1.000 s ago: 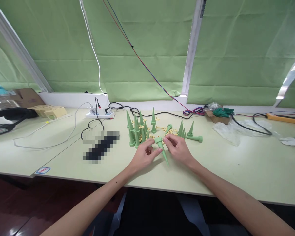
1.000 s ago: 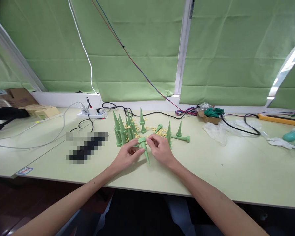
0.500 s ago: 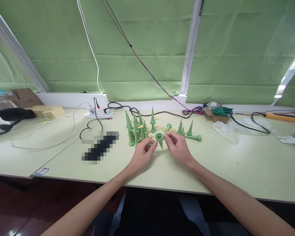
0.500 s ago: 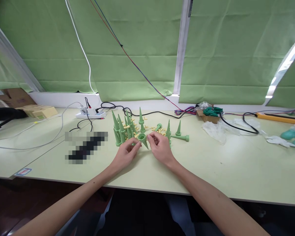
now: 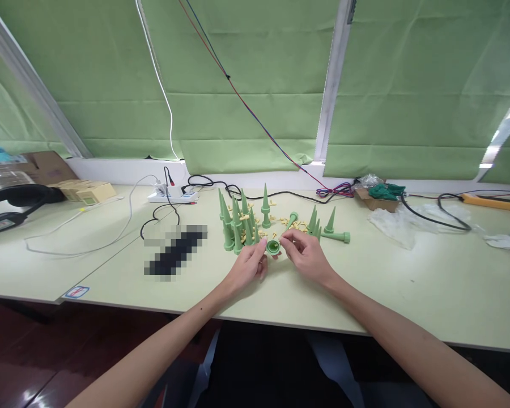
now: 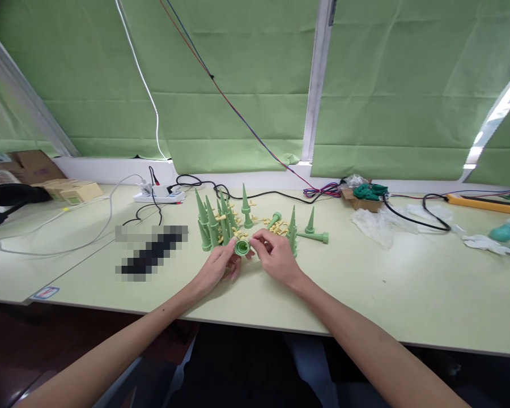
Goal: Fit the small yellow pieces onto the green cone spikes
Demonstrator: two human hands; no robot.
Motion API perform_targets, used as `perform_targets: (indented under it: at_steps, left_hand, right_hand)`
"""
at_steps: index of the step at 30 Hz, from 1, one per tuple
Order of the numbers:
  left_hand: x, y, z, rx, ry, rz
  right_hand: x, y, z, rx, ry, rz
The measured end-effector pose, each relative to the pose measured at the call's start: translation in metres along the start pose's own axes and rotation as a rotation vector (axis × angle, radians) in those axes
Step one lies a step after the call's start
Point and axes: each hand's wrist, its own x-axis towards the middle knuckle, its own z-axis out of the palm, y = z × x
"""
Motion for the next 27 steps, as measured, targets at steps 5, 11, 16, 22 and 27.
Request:
perform_targets:
  at_steps: [5, 11, 16, 22, 27]
  left_hand:
    - [0.0, 0.001, 0.0, 0.104, 0.03, 0.137]
    - [0.002, -0.002, -0.001, 0.116, 0.006, 0.243]
    - [0.003, -0.009, 0.0, 0.086, -0.007, 0.227]
    - [0.004, -0.013, 0.003, 0.16, 0.057, 0.265]
    - [0.004, -0.011, 0.005, 0.155, 0.095, 0.245]
  right_hand:
    - [0.002, 0.001, -0.002, -0.077, 0.042, -0.018]
    - [0.002, 0.003, -0.004, -0.127, 0.056, -0.021]
    - [0.002, 0.005, -0.003, -0.136, 0.054, -0.01]
    - [0.002, 0.006, -0.001, -0.098, 0.051, 0.01]
    - [0.003, 0.007, -0.001, -0.077, 0.073, 0.026]
